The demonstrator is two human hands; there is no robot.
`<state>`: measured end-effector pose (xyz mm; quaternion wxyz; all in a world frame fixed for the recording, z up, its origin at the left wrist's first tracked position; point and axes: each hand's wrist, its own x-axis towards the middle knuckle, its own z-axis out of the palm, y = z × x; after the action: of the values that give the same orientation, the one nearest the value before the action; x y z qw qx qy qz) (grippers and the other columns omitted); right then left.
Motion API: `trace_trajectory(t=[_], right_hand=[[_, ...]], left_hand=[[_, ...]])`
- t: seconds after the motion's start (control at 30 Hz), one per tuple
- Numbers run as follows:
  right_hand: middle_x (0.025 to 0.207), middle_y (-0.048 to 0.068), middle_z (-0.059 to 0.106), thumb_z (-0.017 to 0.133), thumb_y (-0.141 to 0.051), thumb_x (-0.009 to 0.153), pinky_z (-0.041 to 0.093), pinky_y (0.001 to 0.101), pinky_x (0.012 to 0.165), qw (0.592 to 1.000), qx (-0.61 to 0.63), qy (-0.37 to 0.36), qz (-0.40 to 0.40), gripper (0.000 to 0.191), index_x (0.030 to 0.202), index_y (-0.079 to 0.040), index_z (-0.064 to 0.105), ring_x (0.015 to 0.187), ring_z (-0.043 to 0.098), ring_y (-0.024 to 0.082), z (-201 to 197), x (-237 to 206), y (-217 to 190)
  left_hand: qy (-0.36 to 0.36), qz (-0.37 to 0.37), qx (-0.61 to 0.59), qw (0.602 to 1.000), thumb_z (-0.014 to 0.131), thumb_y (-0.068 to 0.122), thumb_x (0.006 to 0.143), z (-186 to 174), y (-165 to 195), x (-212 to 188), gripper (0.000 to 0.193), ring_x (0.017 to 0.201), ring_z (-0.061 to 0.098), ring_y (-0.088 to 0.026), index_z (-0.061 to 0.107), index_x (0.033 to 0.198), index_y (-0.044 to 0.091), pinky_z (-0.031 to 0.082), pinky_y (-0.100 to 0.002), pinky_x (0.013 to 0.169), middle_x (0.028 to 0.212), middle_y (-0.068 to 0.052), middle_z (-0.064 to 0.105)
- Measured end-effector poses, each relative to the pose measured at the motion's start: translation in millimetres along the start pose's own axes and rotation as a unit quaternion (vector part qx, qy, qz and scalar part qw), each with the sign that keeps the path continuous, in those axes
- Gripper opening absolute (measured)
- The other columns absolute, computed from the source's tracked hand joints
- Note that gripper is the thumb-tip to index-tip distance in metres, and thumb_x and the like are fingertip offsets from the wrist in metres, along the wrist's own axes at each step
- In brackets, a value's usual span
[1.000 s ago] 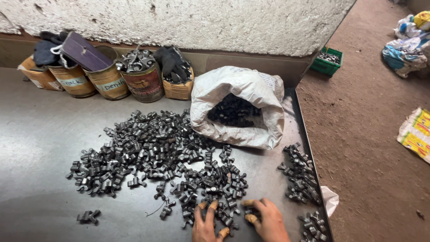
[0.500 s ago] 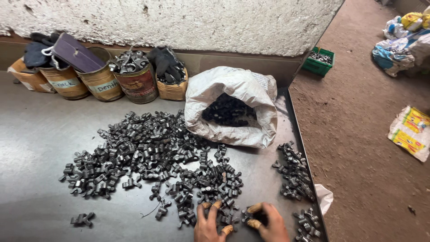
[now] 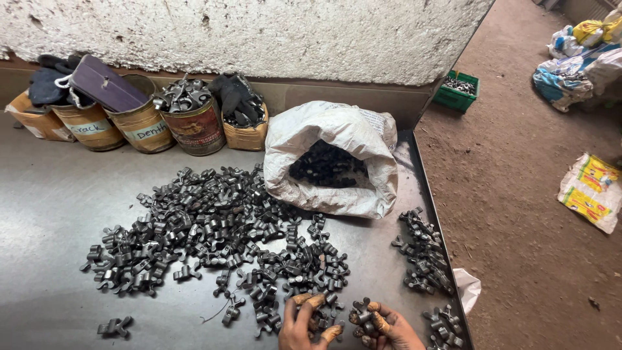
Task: The person picks small dark metal castings one at a time from a pile on a metal workbench, turns them in their gloved hands, and places selected pieces into a white sack on the bench, with additional castings in tins and baskets along the wall.
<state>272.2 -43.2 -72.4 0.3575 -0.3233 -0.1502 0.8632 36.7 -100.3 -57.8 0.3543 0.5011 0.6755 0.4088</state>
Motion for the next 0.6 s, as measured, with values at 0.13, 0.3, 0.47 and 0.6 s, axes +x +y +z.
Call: trace_trajectory(t=[0.13, 0.3, 0.47, 0.6], right_hand=[[0.104, 0.022, 0.077, 0.078, -0.009, 0.081, 0.061, 0.0380, 0.074, 0.995, -0.091, 0.026, 0.008, 0.045, 0.120, 0.004, 0.060, 0.085, 0.074, 0.024, -6, 2, -1], [0.090, 0.015, 0.075, 0.088, -0.004, 0.081, 0.057, 0.0313, 0.068, 0.882, -0.468, -0.014, 0.043, 0.042, 0.116, 0.001, 0.064, 0.079, 0.071, 0.019, 11, 15, -34], [0.089, 0.019, 0.073, 0.078, -0.001, 0.075, 0.058, 0.0399, 0.062, 0.951, -0.196, 0.059, -0.230, 0.047, 0.118, -0.004, 0.058, 0.075, 0.072, 0.027, 43, 60, -65], [0.091, 0.019, 0.073, 0.078, 0.000, 0.075, 0.058, 0.0404, 0.065, 0.809, -0.542, 0.127, -0.188, 0.048, 0.118, -0.003, 0.057, 0.078, 0.072, 0.027, 59, 125, -49]], left_hand=[[0.041, 0.025, 0.024, 0.999, 0.100, 0.028, 0.054, -13, -14, -1, 0.077, 0.076, 0.073, -0.020, 0.072, 0.126, 0.023, 0.064, -0.036, 0.067, 0.127, -0.005, 0.059], [0.009, -0.039, 0.027, 0.999, 0.099, 0.034, 0.057, -14, -47, 0, 0.087, 0.077, 0.073, -0.021, 0.063, 0.136, 0.026, 0.064, -0.036, 0.068, 0.134, -0.006, 0.052], [0.078, 0.116, 0.141, 0.980, 0.098, 0.036, 0.057, 5, -47, 17, 0.088, 0.105, 0.065, -0.048, 0.061, 0.135, 0.015, 0.058, -0.052, 0.079, 0.135, -0.024, 0.045], [0.042, 0.083, 0.135, 0.987, 0.099, 0.036, 0.056, -20, -33, 29, 0.088, 0.105, 0.066, -0.048, 0.063, 0.133, 0.016, 0.058, -0.052, 0.079, 0.134, -0.024, 0.046]])
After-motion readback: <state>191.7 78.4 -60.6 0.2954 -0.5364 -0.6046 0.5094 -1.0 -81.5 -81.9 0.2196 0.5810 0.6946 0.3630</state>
